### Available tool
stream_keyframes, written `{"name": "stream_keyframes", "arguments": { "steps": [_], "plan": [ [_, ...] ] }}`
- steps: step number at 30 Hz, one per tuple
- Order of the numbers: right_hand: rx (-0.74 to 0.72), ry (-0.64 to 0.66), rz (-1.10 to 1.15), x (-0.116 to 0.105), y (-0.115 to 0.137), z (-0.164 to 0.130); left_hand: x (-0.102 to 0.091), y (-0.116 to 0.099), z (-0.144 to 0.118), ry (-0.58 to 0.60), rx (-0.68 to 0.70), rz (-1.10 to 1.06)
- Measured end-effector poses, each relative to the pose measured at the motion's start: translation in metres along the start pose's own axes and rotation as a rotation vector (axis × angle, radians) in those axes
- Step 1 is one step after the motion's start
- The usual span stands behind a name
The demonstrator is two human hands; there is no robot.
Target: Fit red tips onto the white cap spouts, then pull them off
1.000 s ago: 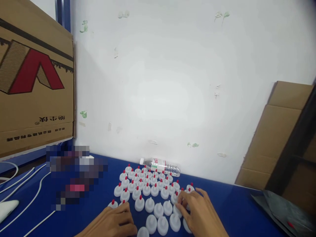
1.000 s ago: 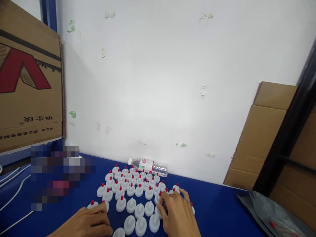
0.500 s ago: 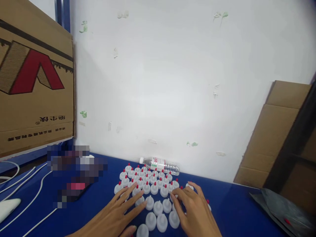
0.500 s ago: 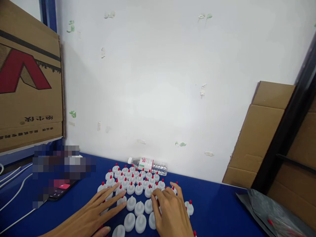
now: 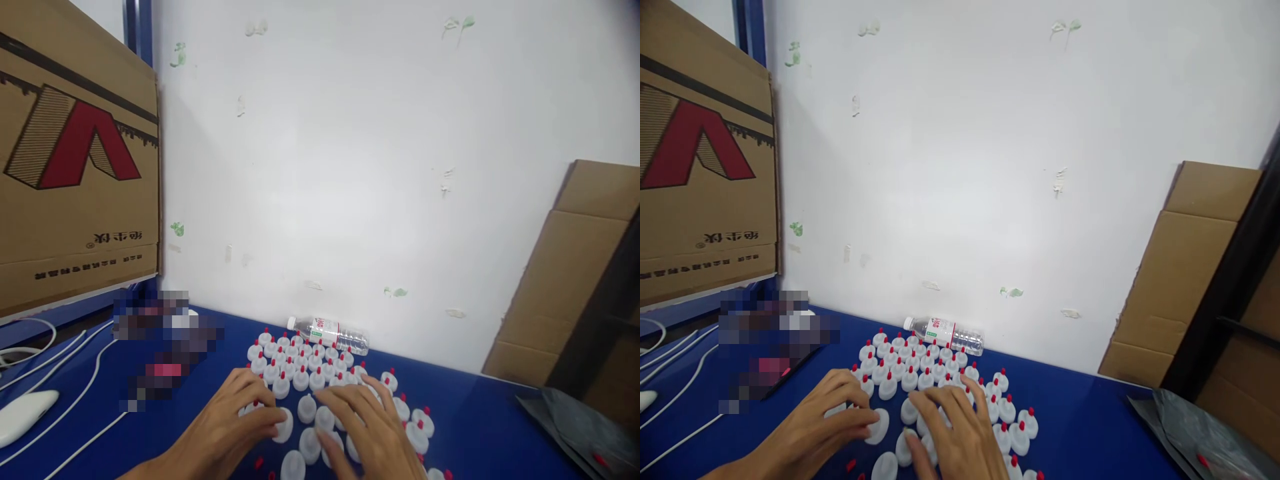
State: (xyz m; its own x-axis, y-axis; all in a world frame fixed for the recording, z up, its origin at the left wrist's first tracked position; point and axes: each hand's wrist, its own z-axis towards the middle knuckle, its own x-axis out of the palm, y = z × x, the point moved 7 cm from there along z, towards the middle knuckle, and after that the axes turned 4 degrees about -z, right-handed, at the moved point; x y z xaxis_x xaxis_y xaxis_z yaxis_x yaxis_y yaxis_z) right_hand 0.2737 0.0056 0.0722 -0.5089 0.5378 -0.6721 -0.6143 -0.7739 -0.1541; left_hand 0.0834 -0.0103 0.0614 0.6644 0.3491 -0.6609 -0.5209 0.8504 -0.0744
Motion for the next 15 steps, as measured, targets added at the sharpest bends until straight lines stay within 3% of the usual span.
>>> {"name": "stream_keyframes", "arguments": {
  "steps": [3, 4, 5, 7, 11, 15],
  "plan": [
    [-0.158, -0.162, -0.015, 0.004, 0.030, 0.008, -0.011, -0.016, 0.003, -0.078, 0.079, -0.015],
    [-0.148, -0.265, -0.007, 0.005, 0.037, 0.008, -0.013, -0.020, 0.003, -0.099, 0.100, -0.016],
    [-0.080, -0.459, 0.007, 0.002, 0.039, 0.005, -0.014, -0.023, 0.001, -0.111, 0.112, -0.014],
    [0.027, -0.583, 0.050, 0.012, 0.044, 0.001, -0.012, -0.025, -0.002, -0.091, 0.103, -0.003],
    [0.048, -0.552, 0.106, 0.027, 0.049, -0.003, -0.006, -0.020, -0.006, -0.043, 0.066, 0.009],
    [0.074, -0.537, 0.126, 0.021, 0.043, -0.004, -0.002, -0.012, -0.004, 0.001, -0.028, 0.019]
  ]
}}
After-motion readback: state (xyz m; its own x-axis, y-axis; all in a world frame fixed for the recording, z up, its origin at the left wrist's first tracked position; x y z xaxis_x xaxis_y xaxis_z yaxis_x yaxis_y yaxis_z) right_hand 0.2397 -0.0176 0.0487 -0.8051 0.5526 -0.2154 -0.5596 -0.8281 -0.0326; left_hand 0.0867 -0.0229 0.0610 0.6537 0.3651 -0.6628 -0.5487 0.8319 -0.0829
